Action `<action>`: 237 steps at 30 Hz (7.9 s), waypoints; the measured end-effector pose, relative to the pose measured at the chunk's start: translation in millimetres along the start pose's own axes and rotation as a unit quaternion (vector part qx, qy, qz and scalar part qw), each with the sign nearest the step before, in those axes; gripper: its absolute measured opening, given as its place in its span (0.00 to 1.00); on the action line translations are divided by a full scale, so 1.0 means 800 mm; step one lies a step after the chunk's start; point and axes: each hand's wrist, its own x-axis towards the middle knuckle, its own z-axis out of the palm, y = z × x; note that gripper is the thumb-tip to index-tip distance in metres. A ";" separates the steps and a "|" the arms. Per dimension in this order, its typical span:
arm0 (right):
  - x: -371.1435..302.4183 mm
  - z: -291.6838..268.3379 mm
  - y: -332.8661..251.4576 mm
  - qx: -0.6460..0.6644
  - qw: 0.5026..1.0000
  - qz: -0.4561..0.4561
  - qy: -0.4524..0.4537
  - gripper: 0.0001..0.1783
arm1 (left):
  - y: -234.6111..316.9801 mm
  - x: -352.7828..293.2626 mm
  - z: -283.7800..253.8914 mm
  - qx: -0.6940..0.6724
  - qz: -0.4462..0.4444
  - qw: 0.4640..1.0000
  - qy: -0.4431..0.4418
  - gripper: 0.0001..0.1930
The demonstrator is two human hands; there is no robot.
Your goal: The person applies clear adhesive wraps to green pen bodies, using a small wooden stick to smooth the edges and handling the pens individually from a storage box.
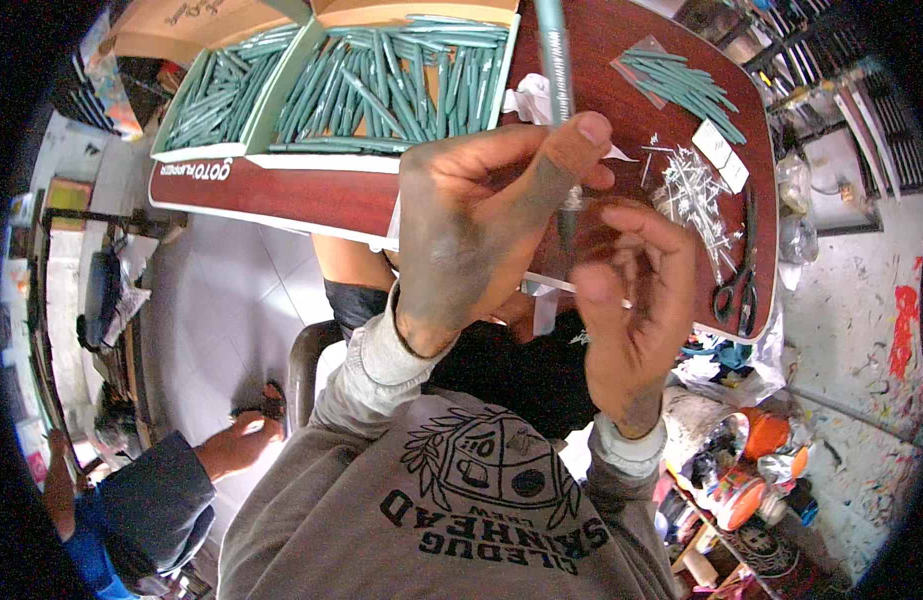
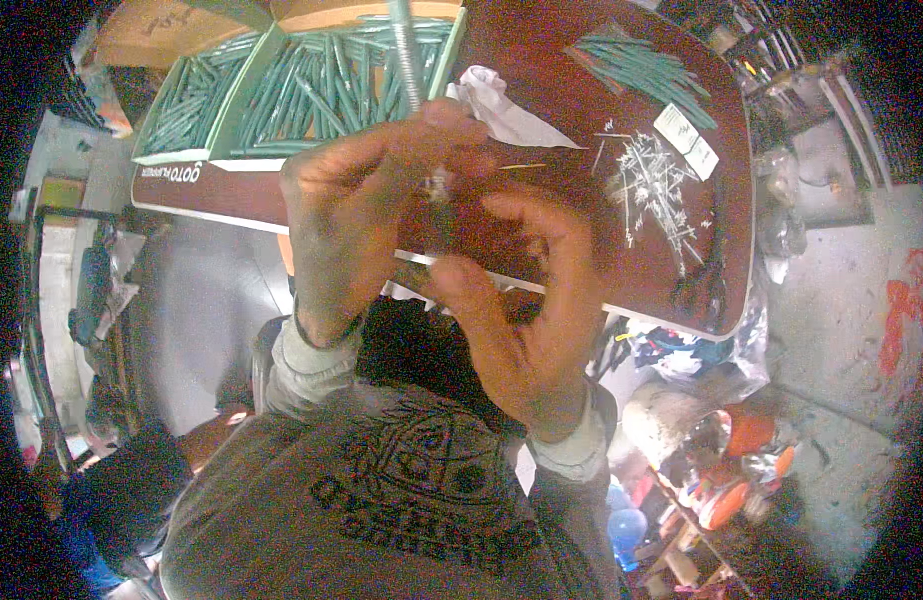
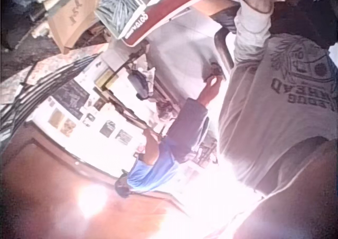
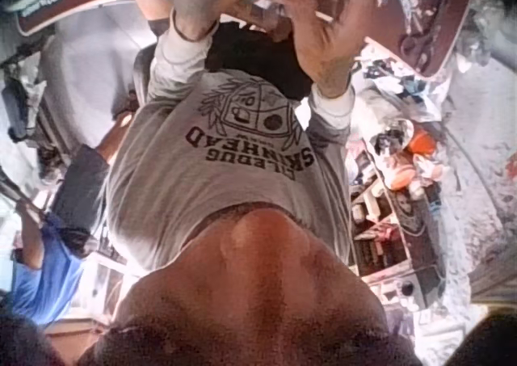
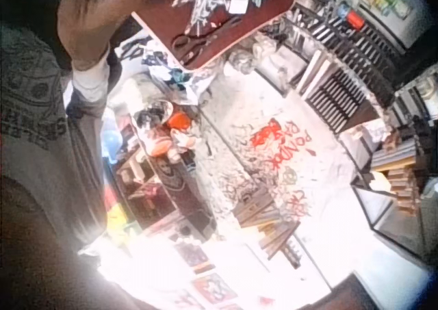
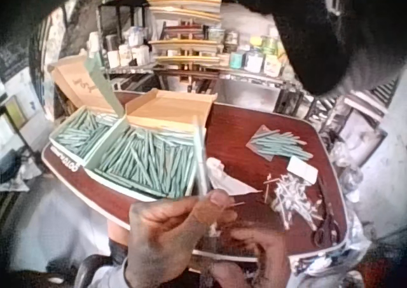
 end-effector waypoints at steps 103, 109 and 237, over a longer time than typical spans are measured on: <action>-0.005 -0.030 0.009 0.499 0.833 0.187 -0.149 0.16 | -0.002 0.021 0.049 0.001 0.210 0.976 0.048 0.23; -0.012 -0.027 0.014 0.465 0.843 0.166 -0.216 0.15 | -0.004 0.022 0.046 0.014 0.197 0.977 0.073 0.23; 0.043 -0.064 -0.007 0.338 0.931 0.027 0.137 0.14 | -0.011 -0.050 0.041 -0.051 -0.108 0.960 -0.253 0.30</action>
